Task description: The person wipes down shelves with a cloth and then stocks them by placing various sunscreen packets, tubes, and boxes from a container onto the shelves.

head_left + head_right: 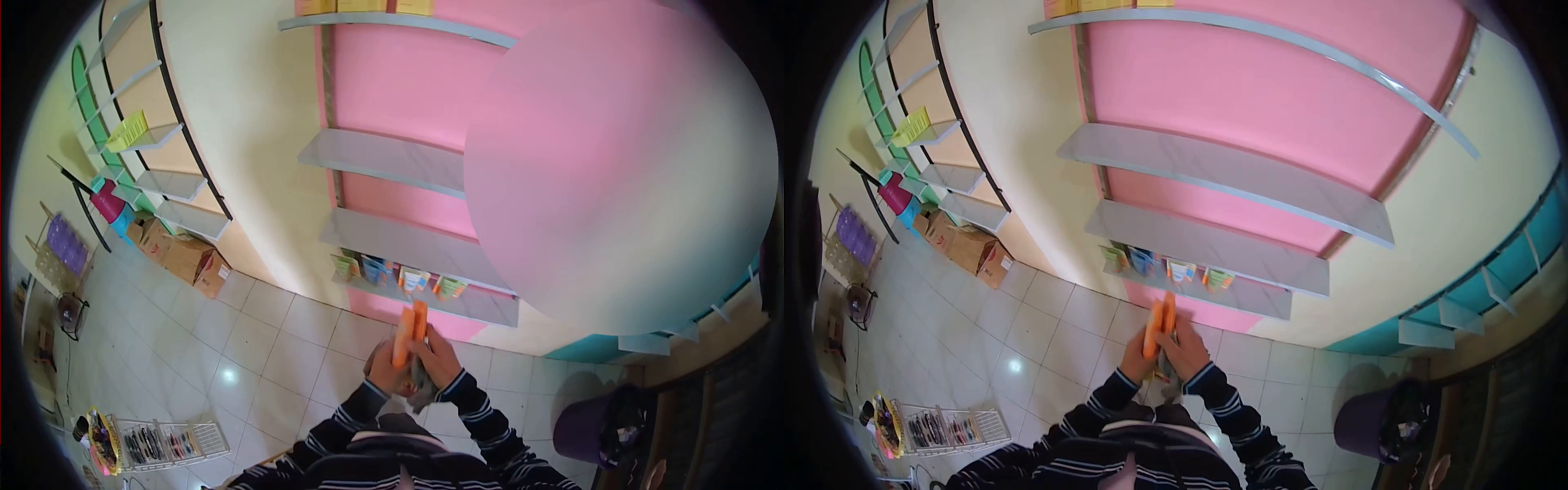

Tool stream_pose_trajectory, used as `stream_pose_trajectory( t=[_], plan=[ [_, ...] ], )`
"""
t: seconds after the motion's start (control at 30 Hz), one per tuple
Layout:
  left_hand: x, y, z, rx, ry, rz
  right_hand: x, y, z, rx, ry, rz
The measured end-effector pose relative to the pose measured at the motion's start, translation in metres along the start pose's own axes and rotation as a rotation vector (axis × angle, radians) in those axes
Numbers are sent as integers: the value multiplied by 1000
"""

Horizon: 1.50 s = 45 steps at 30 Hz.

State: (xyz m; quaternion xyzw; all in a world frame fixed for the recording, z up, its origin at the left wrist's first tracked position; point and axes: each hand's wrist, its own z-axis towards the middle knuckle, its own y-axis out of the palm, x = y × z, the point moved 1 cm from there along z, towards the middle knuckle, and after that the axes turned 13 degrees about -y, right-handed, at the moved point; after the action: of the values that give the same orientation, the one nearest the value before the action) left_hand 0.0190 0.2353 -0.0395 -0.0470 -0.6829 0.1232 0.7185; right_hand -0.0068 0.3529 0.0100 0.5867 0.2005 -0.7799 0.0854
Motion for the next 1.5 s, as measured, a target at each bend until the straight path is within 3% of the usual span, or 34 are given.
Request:
stream_pose_trajectory(
  t=[0.03,0.1,0.13,0.17,0.2,0.27,0.3,0.33,0.37,0.4,0.47,0.57,0.6,0.7,0.73,0.83,0.93,1.0,1.07,1.1,1.13,1.2,1.27,1.33,1.4,1.47,1.5],
  plan=[
    [10,1,3,-6,-4,-2,-18,-4,2,31,-168,-354],
    [31,0,6,-294,-340,-770,-23,-23,3,71,-106,-169],
    [48,-5,2,-443,-529,-932,-22,-42,10,32,-66,87],
    [64,-10,1,-510,-508,-976,-15,-63,11,98,178,401],
    [73,-10,0,-580,-485,-1021,-44,-73,7,237,303,955],
    [69,-6,-1,-651,-476,-1094,-48,-72,12,523,195,1012],
    [66,-2,0,-715,-459,-1159,-43,-61,16,567,51,895],
    [57,6,1,-728,-464,-1154,-37,-46,21,607,-89,774],
    [42,15,1,-622,-441,-1065,-38,-32,22,559,-203,174],
    [35,21,0,-515,-417,-975,-37,-18,15,500,-290,3],
    [51,17,-5,-495,-313,-1011,-55,-4,0,365,-499,-233],
    [33,11,-10,-444,-364,-922,-43,0,-25,282,-480,-416],
    [24,14,-15,-473,-359,-813,-40,-5,-24,287,-474,-415],
    [29,18,-22,-489,-395,-709,-16,-17,-19,289,-201,137],
    [32,19,-22,-469,-432,-717,-19,-15,-22,289,-195,136],
    [29,13,-18,-461,-423,-728,-30,-1,-39,189,-394,-355],
    [22,22,-29,-443,-434,-689,-20,-7,-49,238,-370,-157],
    [19,34,-36,-473,-440,-638,-4,-15,-47,354,-305,-79],
    [43,39,-46,-488,-307,-446,11,-32,-51,658,-239,294],
    [48,38,-45,-670,-418,-504,14,-39,-55,736,-158,371],
    [49,39,-44,-663,-419,-505,16,-47,-60,810,-76,448],
    [47,44,-41,-589,-347,-586,27,-56,-74,771,-47,440],
    [38,39,-34,-610,-315,-566,29,-57,-79,348,69,316],
    [36,35,-31,-590,-271,-473,27,-53,-85,50,174,501],
    [40,34,-34,-546,-342,-545,27,-47,-82,-27,155,645],
    [43,30,-32,-373,-250,-236,28,-43,-78,-11,213,833],
    [49,27,-29,-217,-29,-84,31,-42,-75,-56,197,912]
  ],
)
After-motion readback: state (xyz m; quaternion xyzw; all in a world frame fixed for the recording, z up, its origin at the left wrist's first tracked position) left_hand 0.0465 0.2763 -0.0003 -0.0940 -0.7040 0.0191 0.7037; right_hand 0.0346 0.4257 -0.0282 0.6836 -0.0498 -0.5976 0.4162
